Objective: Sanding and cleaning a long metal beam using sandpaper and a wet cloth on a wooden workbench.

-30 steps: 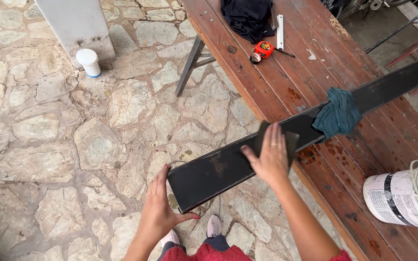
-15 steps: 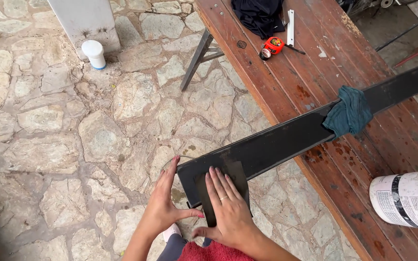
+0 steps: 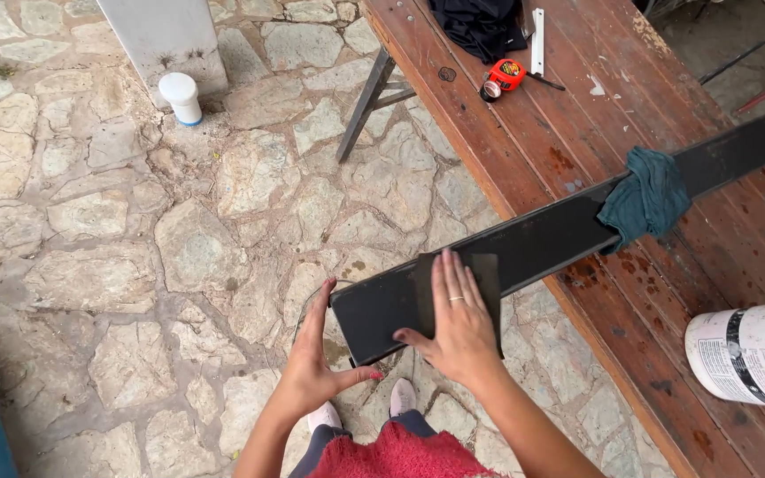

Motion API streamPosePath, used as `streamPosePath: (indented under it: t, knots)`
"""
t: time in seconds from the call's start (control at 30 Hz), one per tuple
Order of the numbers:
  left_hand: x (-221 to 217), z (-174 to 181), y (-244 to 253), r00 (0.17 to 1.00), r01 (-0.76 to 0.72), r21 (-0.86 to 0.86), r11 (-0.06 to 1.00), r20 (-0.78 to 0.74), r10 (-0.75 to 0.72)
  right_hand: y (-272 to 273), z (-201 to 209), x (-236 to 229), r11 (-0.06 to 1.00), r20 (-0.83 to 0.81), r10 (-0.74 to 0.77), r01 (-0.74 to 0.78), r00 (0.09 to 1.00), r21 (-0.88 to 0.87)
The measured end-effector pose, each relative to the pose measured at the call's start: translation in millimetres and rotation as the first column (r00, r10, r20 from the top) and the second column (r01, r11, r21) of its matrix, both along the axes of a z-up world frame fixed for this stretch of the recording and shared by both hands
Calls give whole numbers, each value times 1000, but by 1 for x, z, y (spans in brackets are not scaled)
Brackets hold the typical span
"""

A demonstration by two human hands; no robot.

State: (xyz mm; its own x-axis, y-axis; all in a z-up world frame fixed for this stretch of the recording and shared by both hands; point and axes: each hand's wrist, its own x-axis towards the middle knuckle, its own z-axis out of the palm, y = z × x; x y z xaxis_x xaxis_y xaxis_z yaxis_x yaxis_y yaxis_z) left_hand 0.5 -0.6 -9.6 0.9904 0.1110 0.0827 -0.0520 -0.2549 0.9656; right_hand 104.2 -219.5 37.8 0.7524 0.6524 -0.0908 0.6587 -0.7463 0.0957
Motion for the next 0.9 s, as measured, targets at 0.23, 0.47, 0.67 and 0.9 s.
streamPosePath:
  t: [0.23,0.47,0.67,0.9]
  knots:
    - [-2,3,-1,1000,10,-38,999,28,-9,-19,5,-1,998,-80,23,-18,997,54]
    - [5,3,1,999,6,-21,1000,35,-6,-14,10,-19,985,-103,161,-154,982,74]
    - [2,0,2,995,29,-52,998,98,-24,-7,22,-33,947,-141,213,-169,967,271]
    - [2,1,1,997,21,-80,997,78,-15,0,13,-30,976,-57,116,-103,992,191]
